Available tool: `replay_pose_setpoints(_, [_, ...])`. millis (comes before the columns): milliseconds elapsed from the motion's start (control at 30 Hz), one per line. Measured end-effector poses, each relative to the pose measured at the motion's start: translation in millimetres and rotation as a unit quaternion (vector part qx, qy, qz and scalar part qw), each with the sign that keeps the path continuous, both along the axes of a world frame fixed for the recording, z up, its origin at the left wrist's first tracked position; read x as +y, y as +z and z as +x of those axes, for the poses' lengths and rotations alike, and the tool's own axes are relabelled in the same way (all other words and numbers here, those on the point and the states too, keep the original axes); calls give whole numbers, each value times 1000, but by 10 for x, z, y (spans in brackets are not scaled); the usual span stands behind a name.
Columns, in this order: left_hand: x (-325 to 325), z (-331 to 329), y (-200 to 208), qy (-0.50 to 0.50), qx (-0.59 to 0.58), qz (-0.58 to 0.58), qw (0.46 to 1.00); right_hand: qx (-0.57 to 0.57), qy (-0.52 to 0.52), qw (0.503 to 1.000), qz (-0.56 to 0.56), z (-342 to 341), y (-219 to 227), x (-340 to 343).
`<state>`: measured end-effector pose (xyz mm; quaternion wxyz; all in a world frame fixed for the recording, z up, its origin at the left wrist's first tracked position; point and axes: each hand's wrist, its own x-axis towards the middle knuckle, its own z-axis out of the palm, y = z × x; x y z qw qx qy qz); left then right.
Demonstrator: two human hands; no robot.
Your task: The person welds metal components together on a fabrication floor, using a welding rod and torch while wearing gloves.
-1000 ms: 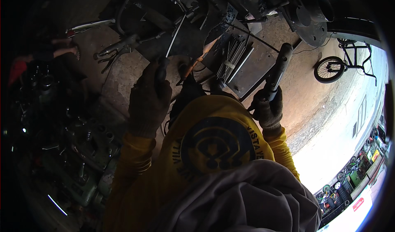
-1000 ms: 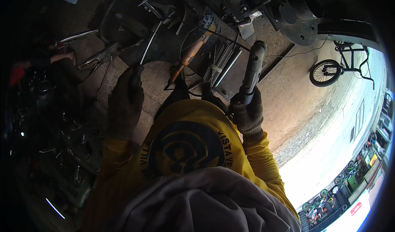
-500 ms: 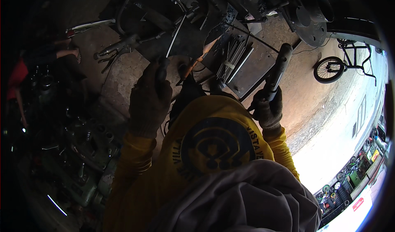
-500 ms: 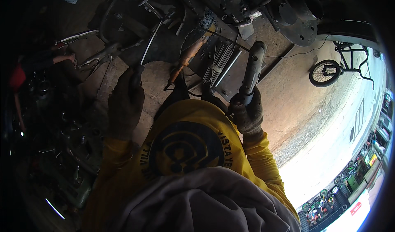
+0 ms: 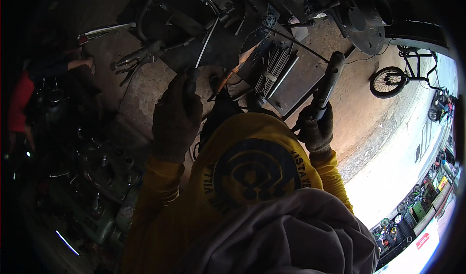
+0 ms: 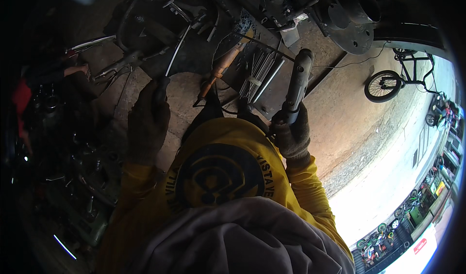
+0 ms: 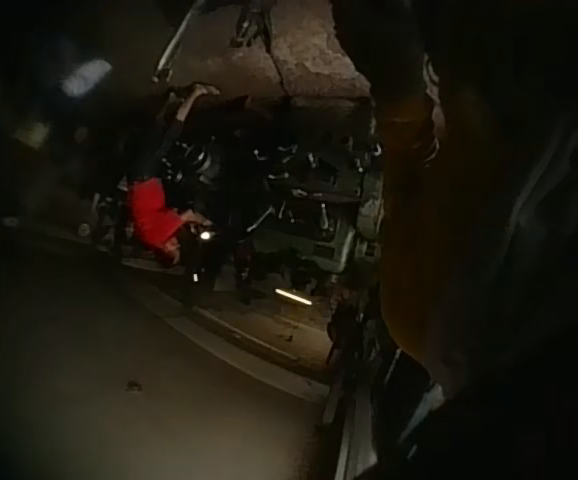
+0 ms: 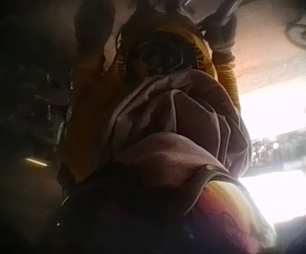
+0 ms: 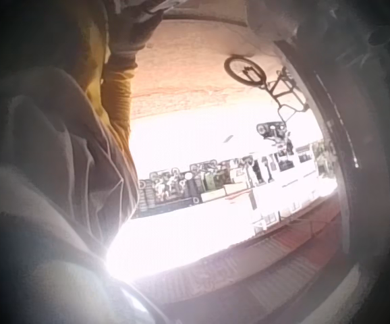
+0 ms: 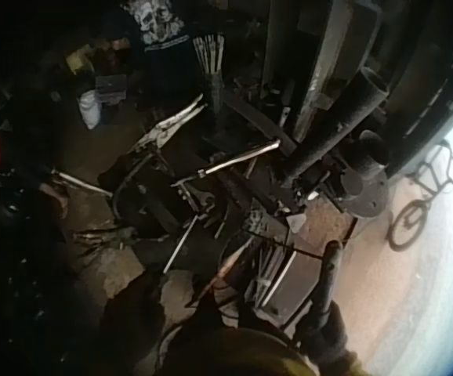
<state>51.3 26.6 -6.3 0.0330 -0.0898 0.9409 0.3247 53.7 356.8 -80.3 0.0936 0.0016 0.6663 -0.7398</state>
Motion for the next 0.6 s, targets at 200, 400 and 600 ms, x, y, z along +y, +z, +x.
replay_pose_setpoints(200, [8,-9,13,6,-14,3,1000,-8,-3,1000,-8,1,19,-8])
replay_pose_setpoints(400, [34,-3,26,8,-14,12,1000,-12,-7,1000,-6,2,23,-6])
replay_pose_setpoints(600, [43,32,-62,-2,14,-7,1000,-26,-11,1000,-10,5,38,-20])
